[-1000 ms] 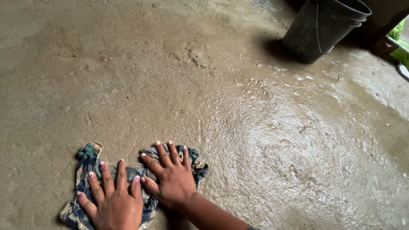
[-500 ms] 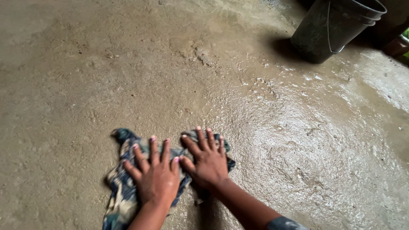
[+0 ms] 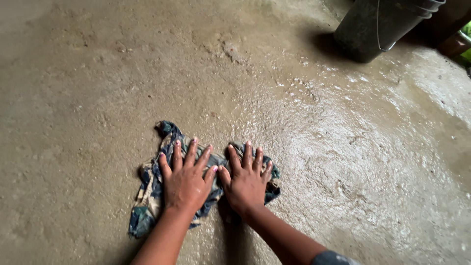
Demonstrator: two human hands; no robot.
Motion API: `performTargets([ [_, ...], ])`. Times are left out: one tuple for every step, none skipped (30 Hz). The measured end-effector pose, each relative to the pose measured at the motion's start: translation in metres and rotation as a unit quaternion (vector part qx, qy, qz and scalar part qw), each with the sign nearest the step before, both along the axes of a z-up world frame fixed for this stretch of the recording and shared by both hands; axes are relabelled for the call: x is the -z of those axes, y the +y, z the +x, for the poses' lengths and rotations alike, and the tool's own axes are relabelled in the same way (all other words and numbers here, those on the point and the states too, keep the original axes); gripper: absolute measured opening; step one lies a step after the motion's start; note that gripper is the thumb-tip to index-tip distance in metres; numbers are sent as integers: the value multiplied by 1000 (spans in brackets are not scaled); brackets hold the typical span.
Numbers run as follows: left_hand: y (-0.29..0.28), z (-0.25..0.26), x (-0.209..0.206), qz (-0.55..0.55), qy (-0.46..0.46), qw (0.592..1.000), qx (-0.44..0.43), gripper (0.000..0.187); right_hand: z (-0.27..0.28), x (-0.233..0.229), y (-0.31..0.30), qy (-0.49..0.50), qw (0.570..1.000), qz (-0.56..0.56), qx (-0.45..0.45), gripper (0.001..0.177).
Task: The person wipes a wet concrete floor using a patterned cloth. They dip the cloth into a metal bucket of water, wring it out, and then scrub the floor with both hands.
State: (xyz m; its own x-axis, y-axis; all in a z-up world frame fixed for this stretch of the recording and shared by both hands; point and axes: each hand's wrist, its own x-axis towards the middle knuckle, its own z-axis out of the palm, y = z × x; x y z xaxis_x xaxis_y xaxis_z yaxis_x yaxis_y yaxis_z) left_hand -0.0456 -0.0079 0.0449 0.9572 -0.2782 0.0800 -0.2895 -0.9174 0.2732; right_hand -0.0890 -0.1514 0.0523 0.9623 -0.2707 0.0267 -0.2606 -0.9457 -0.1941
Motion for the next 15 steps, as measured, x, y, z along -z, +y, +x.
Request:
performTargets([
  [2, 1, 2, -7, -6, 1000, -5, 65, 1, 0, 1, 3, 1000, 1, -2, 67],
  [5, 0, 5, -14, -12, 1000, -10, 65, 1, -1, 2, 6, 1000, 2, -5, 67],
  [8, -1, 7, -8, -13, 1000, -19, 65, 1, -2, 4, 11, 1000, 4, -11, 68],
  [12, -3, 8, -2, -15, 1000, -28, 65, 2, -3, 6, 14, 1000, 6, -17, 68],
  [16, -5, 10, 4, -16, 999, -37, 66, 3, -4, 10, 18, 1000, 8, -23, 68],
  [21, -6, 11, 7, -18, 999, -49, 66, 4, -5, 15, 18, 999, 12, -32, 68],
  [26, -8, 12, 10, -19, 998, -62, 66, 5, -7, 21, 18, 999, 15, -40, 68],
  [32, -9, 14, 14, -21, 997, -76, 67, 7, -8, 28, 18, 998, 19, -50, 68],
  [37, -12, 16, 14, -24, 996, -90, 67, 8, -9, 34, 23, 998, 21, -59, 68],
  [44, -15, 18, 14, -29, 994, -105, 68, 8, -11, 41, 28, 997, 23, -70, 68],
  [50, -18, 21, 14, -33, 992, -121, 69, 9, -12, 48, 33, 996, 26, -80, 68],
  [56, -23, 25, 17, -29, 989, -141, 69, 9, -13, 55, 34, 994, 29, -95, 68],
  [61, -28, 29, 20, -24, 986, -162, 68, 9, -13, 62, 35, 993, 33, -110, 69],
  [66, -33, 34, 21, -21, 983, -182, 68, 9, -13, 66, 36, 991, 35, -124, 69],
  [71, -39, 38, 21, -40, 980, -196, 68, 10, -12, 71, 41, 987, 35, -148, 68],
])
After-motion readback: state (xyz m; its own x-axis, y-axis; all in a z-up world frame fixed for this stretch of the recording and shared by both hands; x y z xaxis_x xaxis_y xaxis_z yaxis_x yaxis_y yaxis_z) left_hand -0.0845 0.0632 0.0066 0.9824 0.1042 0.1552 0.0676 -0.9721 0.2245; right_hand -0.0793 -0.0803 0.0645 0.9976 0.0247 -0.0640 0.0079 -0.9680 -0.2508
